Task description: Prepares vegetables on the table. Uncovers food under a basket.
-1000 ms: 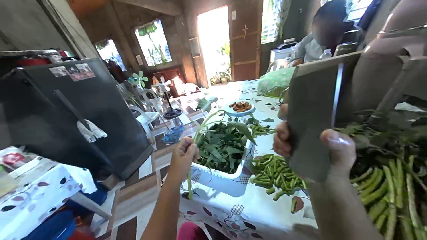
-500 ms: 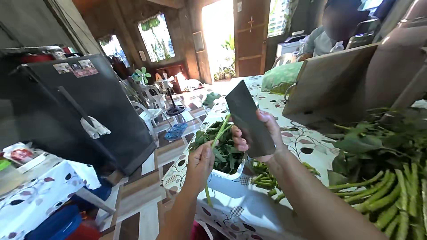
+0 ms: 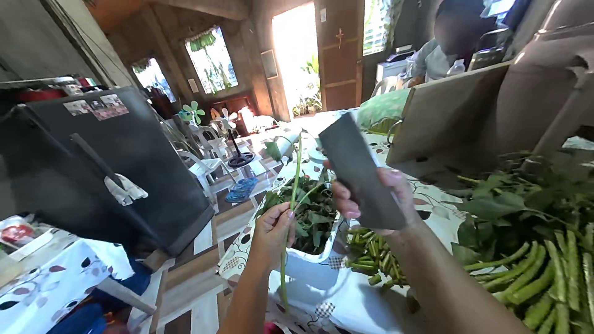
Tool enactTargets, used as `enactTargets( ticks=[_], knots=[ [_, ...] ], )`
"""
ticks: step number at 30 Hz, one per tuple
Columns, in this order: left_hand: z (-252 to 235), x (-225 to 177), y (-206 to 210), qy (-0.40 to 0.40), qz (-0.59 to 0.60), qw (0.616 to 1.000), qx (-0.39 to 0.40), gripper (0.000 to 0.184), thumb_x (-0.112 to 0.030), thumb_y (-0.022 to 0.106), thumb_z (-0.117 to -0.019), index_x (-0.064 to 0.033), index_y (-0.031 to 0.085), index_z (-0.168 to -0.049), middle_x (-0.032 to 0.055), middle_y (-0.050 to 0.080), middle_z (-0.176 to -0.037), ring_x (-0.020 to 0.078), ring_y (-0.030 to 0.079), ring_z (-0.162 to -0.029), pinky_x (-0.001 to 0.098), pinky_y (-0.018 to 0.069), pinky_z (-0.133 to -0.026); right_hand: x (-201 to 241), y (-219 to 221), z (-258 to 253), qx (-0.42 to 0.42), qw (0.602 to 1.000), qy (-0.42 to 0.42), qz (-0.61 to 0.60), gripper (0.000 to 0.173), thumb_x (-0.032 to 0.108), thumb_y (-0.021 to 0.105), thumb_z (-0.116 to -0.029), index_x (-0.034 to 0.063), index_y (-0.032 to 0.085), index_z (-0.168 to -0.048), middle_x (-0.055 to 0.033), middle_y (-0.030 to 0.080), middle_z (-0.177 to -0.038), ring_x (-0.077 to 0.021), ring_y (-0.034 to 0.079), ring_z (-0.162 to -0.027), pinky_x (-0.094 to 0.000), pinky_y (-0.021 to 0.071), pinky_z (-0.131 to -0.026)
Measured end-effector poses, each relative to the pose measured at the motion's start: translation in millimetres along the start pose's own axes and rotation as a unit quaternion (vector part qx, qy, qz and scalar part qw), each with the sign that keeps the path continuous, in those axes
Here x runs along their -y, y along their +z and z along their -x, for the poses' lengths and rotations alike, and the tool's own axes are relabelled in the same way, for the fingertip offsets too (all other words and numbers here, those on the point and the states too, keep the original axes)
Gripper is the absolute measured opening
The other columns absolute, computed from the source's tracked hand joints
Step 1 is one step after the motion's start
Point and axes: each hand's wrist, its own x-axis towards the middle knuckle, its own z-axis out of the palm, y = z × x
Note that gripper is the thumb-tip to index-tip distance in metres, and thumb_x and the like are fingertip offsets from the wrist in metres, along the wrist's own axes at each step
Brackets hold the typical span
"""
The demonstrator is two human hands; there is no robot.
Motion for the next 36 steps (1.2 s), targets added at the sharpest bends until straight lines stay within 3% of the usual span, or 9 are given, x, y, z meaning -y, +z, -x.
enactTargets(
  ticks=[6,14,18,20,22,25,30,33,36],
  knots=[
    [3.1,8.6,-10.1,0.0,-0.027,1.0,0.013,0.025,-0.003,0.049,-0.1023,0.0012,0.066,-0.119,-0.0061,0.059,-0.069,0.0,0.051,-0.051,0.0153,0.0467,-0.049,13.3,-5.8,4.1,0.03,0.998,-0.009,-0.051,0.079,0.061,0.076,-0.0769,0.0131,0.057,-0.136,-0.0008,0.064,-0.085,-0.0095,0.062,-0.063,-0.0228,0.0545,-0.056],
    [11.9,17.5,-16.1,-0.002,-0.038,0.996,0.086,0.025,-0.006,0.05,-0.1014,-0.0032,0.07,-0.117,-0.0095,0.06,-0.07,-0.0016,0.053,-0.055,0.0141,0.0471,-0.052,-6.5,3.7,0.9,0.017,0.998,0.066,-0.01,0.057,0.061,0.078,-0.0776,0.0133,0.06,-0.104,0.0042,0.062,-0.08,-0.0038,0.06,-0.059,-0.0173,0.0524,-0.054],
    [14.7,21.3,-23.7,0.008,-0.037,0.992,0.12,0.024,-0.011,0.052,-0.1034,-0.0073,0.071,-0.117,-0.0105,0.062,-0.072,-0.0032,0.053,-0.056,0.013,0.0472,-0.053,-9.2,1.7,-0.2,0.009,0.998,0.059,-0.003,0.055,0.061,0.078,-0.0776,0.0136,0.061,-0.099,0.0041,0.062,-0.079,-0.0037,0.06,-0.059,-0.0176,0.0528,-0.055],
    [16.6,20.1,-24.4,0.008,-0.04,0.993,0.107,0.023,-0.012,0.053,-0.1036,-0.0073,0.071,-0.117,-0.0104,0.061,-0.071,-0.0026,0.054,-0.055,0.0133,0.0475,-0.052,-8.5,8.8,0.0,-0.036,0.996,0.054,0.064,0.06,0.063,0.077,-0.0771,0.0145,0.056,-0.106,0.0062,0.06,-0.077,-0.0011,0.057,-0.056,-0.0154,0.0507,-0.053],
    [18.4,17.4,-23.0,0.008,-0.049,0.995,0.088,0.024,-0.011,0.051,-0.1033,-0.0063,0.07,-0.117,-0.0102,0.061,-0.07,-0.0017,0.054,-0.053,0.0139,0.0485,-0.051,-7.9,18.3,-1.4,-0.087,0.98,0.055,0.172,0.072,0.063,0.071,-0.0796,0.0142,0.046,-0.127,0.0088,0.056,-0.078,0.0019,0.049,-0.055,-0.0129,0.0445,-0.051],
    [23.7,10.6,-20.5,0.014,-0.078,0.994,0.069,0.025,-0.007,0.047,-0.1034,-0.003,0.068,-0.117,-0.0091,0.061,-0.068,-0.0008,0.055,-0.052,0.0144,0.0494,-0.05,-9.6,31.1,-7.3,-0.144,0.948,0.067,0.274,0.096,0.048,0.072,-0.079,0.0091,0.022,-0.151,0.0094,0.051,-0.079,0.0044,0.044,-0.054,-0.0124,0.0406,-0.051],
    [42.1,1.3,-19.0,0.033,-0.149,0.988,0.015,0.025,-0.006,0.048,-0.1011,0.0022,0.068,-0.113,-0.0073,0.062,-0.071,-0.0011,0.055,-0.05,0.0148,0.0506,-0.048,-17.7,35.0,-12.4,-0.143,0.919,0.092,0.355,0.11,0.042,0.08,-0.071,0.0072,0.017,-0.155,0.0004,0.062,-0.101,-0.0013,0.062,-0.08,-0.0208,0.0532,-0.07],
    [52.1,0.0,-26.5,0.047,-0.177,0.983,0.008,0.024,-0.007,0.049,-0.1002,0.0012,0.069,-0.111,-0.0073,0.061,-0.072,-0.0015,0.055,-0.051,0.0144,0.0505,-0.048,-16.9,33.0,-11.0,-0.09,0.94,0.102,0.312,0.11,0.047,0.077,-0.0733,0.0067,0.012,-0.153,0.0095,0.054,-0.087,0.0057,0.051,-0.064,-0.0129,0.0438,-0.057],
    [57.6,4.1,-42.0,0.073,-0.202,0.977,0.019,0.022,-0.009,0.052,-0.1003,-0.0009,0.071,-0.108,-0.0071,0.062,-0.076,-0.0041,0.053,-0.053,0.0122,0.049,-0.049,-14.3,22.2,-6.7,-0.002,0.975,0.096,0.202,0.113,0.06,0.077,-0.0757,0.0162,0.01,-0.155,0.0099,0.054,-0.084,0.0046,0.047,-0.056,-0.011,0.0413,-0.05]
  ],
)
